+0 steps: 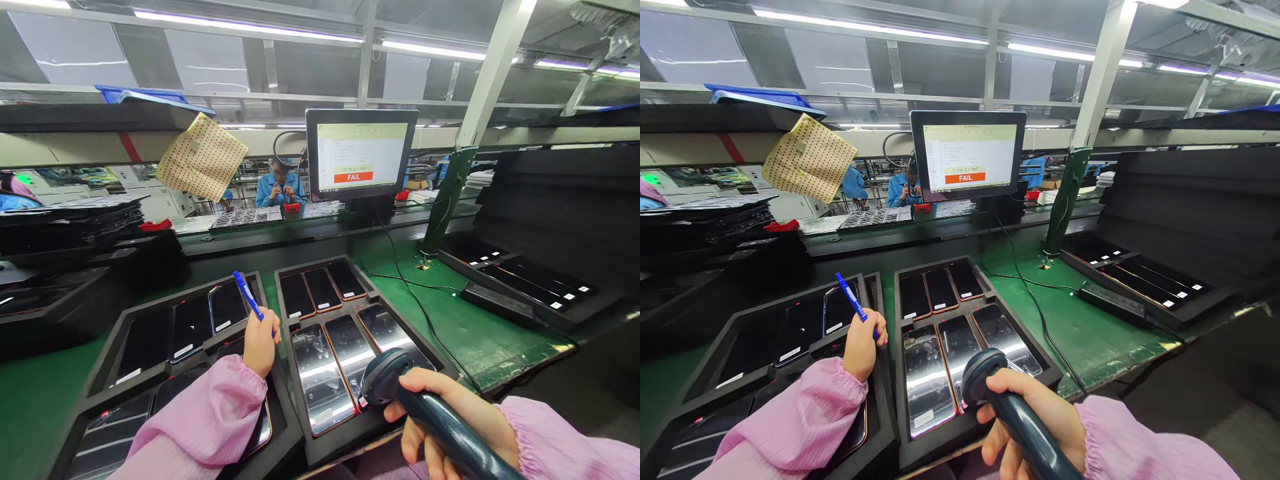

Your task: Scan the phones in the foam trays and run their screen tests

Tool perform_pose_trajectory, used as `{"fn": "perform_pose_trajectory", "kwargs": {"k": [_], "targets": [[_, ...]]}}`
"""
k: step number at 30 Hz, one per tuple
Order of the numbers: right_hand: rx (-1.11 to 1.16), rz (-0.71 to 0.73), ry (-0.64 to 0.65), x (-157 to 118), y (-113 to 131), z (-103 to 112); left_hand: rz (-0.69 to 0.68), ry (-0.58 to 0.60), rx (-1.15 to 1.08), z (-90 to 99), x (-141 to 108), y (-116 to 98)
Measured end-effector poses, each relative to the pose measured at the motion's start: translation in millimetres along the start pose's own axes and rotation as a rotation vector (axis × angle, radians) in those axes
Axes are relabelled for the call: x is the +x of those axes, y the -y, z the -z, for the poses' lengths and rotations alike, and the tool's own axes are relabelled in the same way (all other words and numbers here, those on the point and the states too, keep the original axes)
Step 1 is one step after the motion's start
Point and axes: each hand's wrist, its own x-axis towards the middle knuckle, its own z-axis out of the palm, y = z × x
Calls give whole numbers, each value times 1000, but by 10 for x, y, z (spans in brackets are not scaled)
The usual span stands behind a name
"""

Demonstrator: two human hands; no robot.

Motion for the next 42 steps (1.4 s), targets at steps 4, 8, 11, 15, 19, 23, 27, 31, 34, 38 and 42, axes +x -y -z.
{"fn": "perform_pose_trajectory", "kwargs": {"k": [4,8,11,15,19,23,27,31,34,38,42], "targets": [[-10,2,4,11,54,-17,10,5,-4,5,2,12],[4,29,73,35,135,-21,8,3,-14,11,7,25],[-13,36,62,28,153,-11,8,3,-14,16,6,29],[-10,53,74,5,87,24,12,5,-16,13,2,25],[22,46,55,-21,21,16,7,-3,-16,-3,-2,6],[10,22,-18,-65,4,-49,-1,-2,-14,-14,-4,-10],[-14,16,-74,-90,-11,-83,4,3,-21,-9,-3,-11],[-27,9,-71,-54,8,-68,4,0,-5,-3,-3,-8],[-25,15,-29,-10,54,-52,5,-3,0,-2,-5,-2],[-16,35,22,2,103,-60,3,-2,-4,0,-8,8],[-34,45,28,-20,111,-83,-12,4,-10,3,-2,18]]}}
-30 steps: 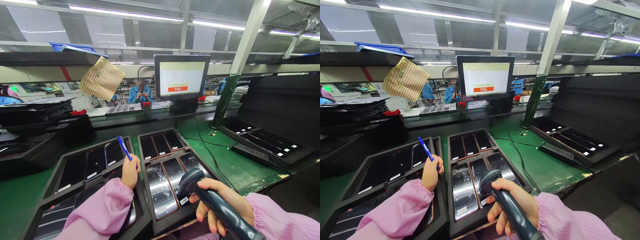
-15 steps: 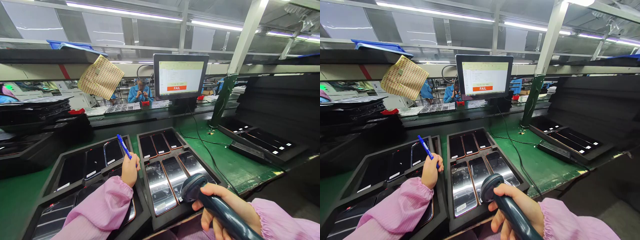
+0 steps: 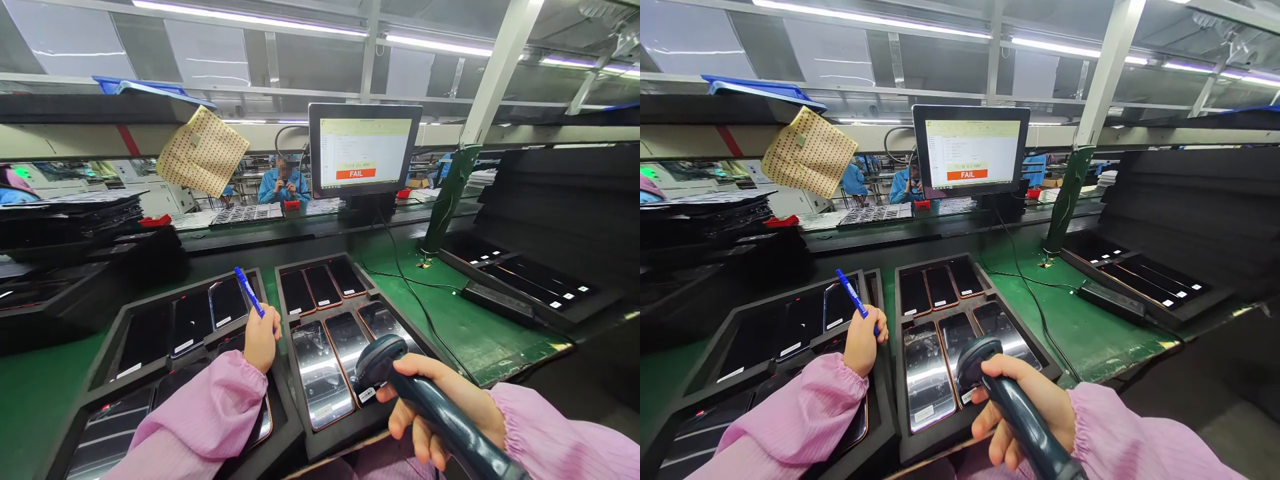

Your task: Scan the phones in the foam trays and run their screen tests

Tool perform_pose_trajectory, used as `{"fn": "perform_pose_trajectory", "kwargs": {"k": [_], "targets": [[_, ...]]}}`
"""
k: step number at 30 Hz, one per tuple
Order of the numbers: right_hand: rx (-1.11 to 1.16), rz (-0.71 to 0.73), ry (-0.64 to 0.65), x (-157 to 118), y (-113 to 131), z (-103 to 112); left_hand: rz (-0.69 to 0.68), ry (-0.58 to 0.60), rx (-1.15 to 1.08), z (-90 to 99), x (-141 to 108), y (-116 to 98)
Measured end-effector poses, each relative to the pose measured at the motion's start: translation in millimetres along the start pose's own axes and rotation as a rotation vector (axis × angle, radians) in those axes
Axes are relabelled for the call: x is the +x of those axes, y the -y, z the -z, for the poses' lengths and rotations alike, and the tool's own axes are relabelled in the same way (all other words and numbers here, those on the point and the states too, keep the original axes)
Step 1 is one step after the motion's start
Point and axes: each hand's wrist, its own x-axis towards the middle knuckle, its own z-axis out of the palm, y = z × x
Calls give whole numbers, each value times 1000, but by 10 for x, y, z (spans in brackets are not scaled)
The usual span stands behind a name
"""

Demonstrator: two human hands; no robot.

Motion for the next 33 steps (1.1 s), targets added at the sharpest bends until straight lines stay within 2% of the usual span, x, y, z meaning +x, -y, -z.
{"fn": "perform_pose_trajectory", "kwargs": {"k": [4,8,12,17,21,28,33], "targets": [[8,4,24,-20,5,-3,-8,5,3,-7,6,-12],[3,23,-8,-129,-2,-47,-22,10,7,-26,-18,-62],[-25,73,-55,-270,-2,-160,-68,6,0,-52,-6,-58],[-37,112,-86,-382,-26,-334,-46,4,-26,-67,9,-25],[-27,178,-43,-438,-100,-425,-57,7,-49,-66,11,-12],[-8,93,36,-280,-215,-495,-66,3,-80,-76,28,11],[17,22,-24,-101,-232,-559,-49,5,-76,-81,8,1]]}}
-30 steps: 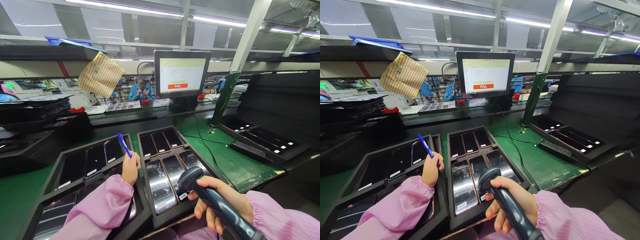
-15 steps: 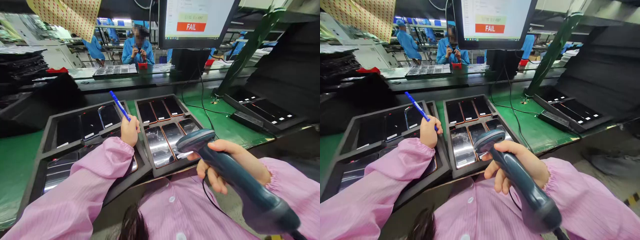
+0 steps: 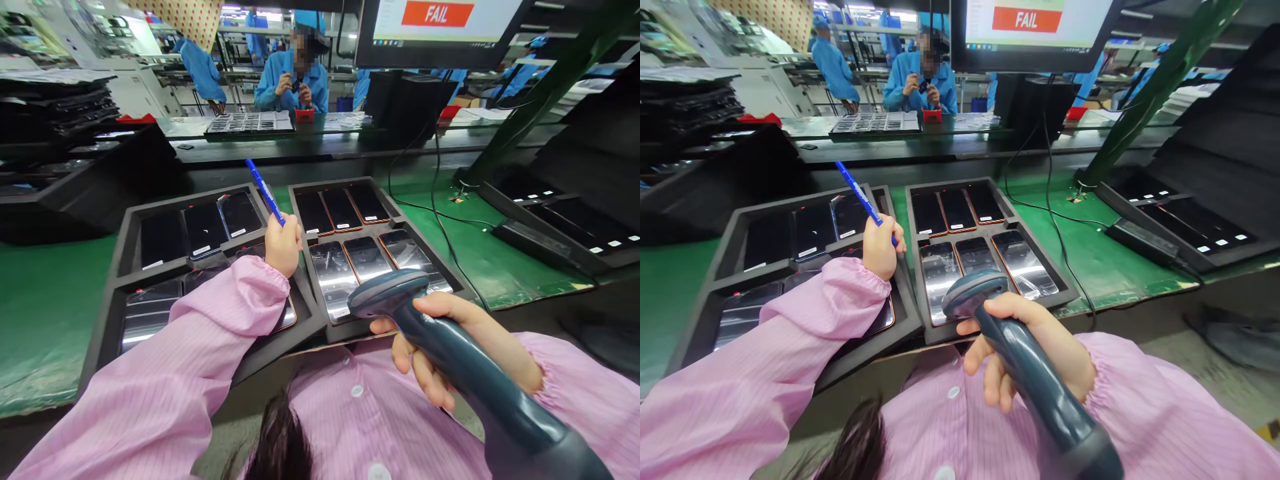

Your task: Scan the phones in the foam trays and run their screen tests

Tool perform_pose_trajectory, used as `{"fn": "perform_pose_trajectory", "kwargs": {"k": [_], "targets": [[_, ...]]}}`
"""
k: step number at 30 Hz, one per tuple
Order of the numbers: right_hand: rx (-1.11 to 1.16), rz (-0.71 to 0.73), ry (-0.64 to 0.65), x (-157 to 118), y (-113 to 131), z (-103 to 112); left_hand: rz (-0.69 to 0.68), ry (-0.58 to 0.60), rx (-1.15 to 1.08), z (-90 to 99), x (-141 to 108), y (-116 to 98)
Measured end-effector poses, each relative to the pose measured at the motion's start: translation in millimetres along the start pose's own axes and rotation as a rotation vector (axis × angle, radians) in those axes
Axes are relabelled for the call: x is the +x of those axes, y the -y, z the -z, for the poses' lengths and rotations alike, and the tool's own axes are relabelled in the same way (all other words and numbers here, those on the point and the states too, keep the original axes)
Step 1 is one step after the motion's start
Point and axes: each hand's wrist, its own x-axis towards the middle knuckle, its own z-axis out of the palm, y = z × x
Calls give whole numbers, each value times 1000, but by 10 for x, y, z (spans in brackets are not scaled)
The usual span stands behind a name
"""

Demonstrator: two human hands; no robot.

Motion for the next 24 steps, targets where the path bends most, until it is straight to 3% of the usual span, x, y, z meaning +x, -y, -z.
{"fn": "perform_pose_trajectory", "kwargs": {"k": [13,24], "targets": [[39,-12,18,116,-1,-19,20,1,28,-14,-10,-27],[101,-65,89,356,-35,120,44,1,55,37,-26,-35]]}}
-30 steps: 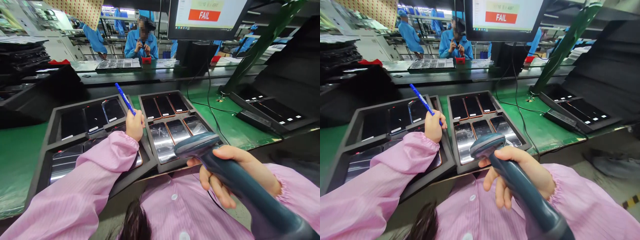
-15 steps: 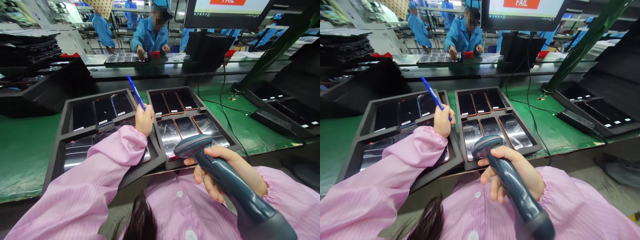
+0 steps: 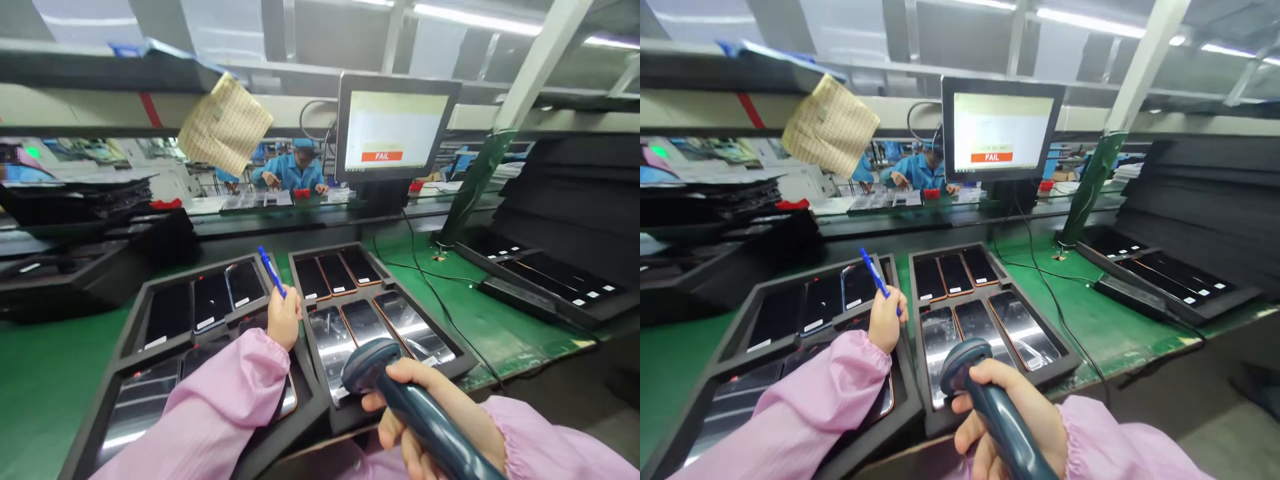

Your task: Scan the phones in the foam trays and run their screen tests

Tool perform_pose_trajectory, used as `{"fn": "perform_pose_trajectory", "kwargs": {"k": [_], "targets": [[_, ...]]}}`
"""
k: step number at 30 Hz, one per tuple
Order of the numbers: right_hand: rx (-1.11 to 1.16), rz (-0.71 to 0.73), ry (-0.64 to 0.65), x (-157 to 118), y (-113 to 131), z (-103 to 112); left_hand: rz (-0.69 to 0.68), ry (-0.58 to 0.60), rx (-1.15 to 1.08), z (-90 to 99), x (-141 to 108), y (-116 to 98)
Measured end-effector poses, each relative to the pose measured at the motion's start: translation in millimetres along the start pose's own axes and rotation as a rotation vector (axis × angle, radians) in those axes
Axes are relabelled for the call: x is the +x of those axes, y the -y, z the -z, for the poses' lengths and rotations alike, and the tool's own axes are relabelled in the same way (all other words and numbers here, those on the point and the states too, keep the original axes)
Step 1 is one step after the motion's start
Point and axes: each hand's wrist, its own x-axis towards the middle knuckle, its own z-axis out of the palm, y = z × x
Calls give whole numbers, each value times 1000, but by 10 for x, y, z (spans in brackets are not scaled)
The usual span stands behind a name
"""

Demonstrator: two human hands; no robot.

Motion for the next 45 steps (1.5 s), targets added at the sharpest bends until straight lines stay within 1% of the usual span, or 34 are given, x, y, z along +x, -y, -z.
{"fn": "perform_pose_trajectory", "kwargs": {"k": [6,10,16,22,33,39,45], "targets": [[-22,-3,-35,35,5,-49,4,7,12,32,9,14],[-43,15,-52,43,13,-40,3,10,5,38,14,26],[-28,0,2,61,9,0,14,5,-3,29,17,17],[-29,-28,-29,45,8,-21,13,-5,16,22,11,-10],[-26,-37,14,94,13,28,21,2,-3,19,6,-1],[-10,-11,79,173,88,71,24,-11,2,15,5,-23],[-18,-41,77,176,174,35,27,-17,20,7,2,-37]]}}
